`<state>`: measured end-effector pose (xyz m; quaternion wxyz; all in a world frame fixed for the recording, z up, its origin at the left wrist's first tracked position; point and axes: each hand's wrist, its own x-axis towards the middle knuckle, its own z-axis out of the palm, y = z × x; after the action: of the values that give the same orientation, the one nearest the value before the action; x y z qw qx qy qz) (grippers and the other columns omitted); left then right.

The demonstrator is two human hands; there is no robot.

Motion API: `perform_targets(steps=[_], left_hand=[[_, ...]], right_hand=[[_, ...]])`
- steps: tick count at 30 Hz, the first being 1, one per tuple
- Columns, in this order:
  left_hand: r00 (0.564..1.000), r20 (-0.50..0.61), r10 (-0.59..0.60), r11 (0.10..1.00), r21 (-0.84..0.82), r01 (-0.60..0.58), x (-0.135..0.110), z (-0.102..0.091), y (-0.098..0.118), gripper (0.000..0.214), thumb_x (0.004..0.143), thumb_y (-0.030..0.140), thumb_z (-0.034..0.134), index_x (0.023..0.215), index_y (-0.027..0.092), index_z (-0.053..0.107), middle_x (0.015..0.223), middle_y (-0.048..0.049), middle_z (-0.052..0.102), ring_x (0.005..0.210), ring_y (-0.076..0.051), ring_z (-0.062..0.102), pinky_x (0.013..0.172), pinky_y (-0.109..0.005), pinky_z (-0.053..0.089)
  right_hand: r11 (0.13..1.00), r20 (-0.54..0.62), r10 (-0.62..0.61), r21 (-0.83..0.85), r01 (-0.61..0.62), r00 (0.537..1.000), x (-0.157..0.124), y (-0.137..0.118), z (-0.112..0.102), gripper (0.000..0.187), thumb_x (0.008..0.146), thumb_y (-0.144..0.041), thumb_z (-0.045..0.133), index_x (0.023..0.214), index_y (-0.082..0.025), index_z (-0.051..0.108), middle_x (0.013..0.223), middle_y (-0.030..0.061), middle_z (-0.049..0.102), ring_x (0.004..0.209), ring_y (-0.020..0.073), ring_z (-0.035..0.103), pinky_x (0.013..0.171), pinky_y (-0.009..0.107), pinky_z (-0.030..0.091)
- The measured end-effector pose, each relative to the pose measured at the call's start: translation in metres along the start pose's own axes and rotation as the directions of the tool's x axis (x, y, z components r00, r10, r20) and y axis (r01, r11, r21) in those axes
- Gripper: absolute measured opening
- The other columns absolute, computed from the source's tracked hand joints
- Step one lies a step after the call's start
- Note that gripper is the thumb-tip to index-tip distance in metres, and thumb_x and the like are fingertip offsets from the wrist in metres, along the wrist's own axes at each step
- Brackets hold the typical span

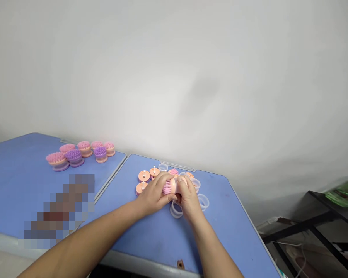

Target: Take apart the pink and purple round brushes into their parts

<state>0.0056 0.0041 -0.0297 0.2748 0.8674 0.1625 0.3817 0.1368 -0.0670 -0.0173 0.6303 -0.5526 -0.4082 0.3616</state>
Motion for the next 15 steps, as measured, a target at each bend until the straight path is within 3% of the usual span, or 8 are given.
perform_targets(steps=[2, 5, 9, 13, 15], left_hand=[[0.999, -0.016, -0.039, 0.999, -0.022, 0.039, 0.0, 0.001, 0.003, 0.056, 0.089, 0.06, 0.051, 0.13, 0.021, 0.046, 0.133, -0.0156, 0.055, 0.123, -0.029, 0.053, 0.105, -0.044, 0.043], [0.982, -0.023, -0.186, 0.978, -0.103, 0.183, 0.0, 0.0, 0.009, 0.063, 0.086, 0.069, 0.047, 0.125, 0.02, 0.05, 0.125, -0.0145, 0.059, 0.11, -0.029, 0.059, 0.095, -0.042, 0.048], [0.955, 0.009, -0.297, 0.925, -0.244, 0.29, 0.004, -0.004, 0.012, 0.071, 0.077, 0.084, 0.043, 0.102, 0.019, 0.058, 0.092, -0.0069, 0.066, 0.081, -0.022, 0.061, 0.074, -0.033, 0.05], [0.908, 0.133, -0.397, 0.822, -0.388, 0.416, 0.008, -0.009, 0.006, 0.079, 0.08, 0.088, 0.021, 0.068, 0.018, 0.057, 0.058, -0.0027, 0.056, 0.052, -0.016, 0.052, 0.052, -0.029, 0.045], [0.901, 0.137, -0.412, 0.807, -0.403, 0.431, 0.008, -0.01, 0.003, 0.082, 0.082, 0.086, 0.016, 0.07, 0.018, 0.061, 0.055, -0.0026, 0.055, 0.051, -0.016, 0.053, 0.052, -0.029, 0.046]], right_hand=[[1.0, -0.012, -0.013, -0.001, 0.013, 1.0, 0.0, 0.002, 0.001, 0.034, 0.087, -0.058, 0.049, 0.08, -0.025, 0.045, 0.058, -0.0068, 0.04, 0.046, 0.0109, 0.033, 0.042, 0.025, 0.029], [0.989, -0.058, -0.129, -0.078, 0.124, 0.99, -0.001, 0.004, 0.001, 0.033, 0.087, -0.058, 0.049, 0.082, -0.025, 0.047, 0.066, -0.0039, 0.047, 0.055, 0.0143, 0.043, 0.05, 0.028, 0.039], [0.937, -0.055, -0.304, -0.195, 0.289, 0.951, -0.004, 0.0, 0.001, 0.027, 0.087, -0.052, 0.051, 0.085, -0.026, 0.049, 0.078, -0.0005, 0.053, 0.07, 0.0182, 0.05, 0.066, 0.032, 0.046], [0.922, -0.051, -0.334, -0.224, 0.315, 0.941, -0.004, -0.005, 0.0, 0.026, 0.087, -0.051, 0.049, 0.087, -0.025, 0.05, 0.08, 0.0001, 0.054, 0.075, 0.0192, 0.052, 0.072, 0.032, 0.046], [0.924, -0.072, -0.332, -0.227, 0.308, 0.941, -0.002, -0.005, -0.002, 0.027, 0.087, -0.052, 0.049, 0.087, -0.025, 0.05, 0.082, 0.0001, 0.053, 0.077, 0.0188, 0.052, 0.073, 0.032, 0.046]])
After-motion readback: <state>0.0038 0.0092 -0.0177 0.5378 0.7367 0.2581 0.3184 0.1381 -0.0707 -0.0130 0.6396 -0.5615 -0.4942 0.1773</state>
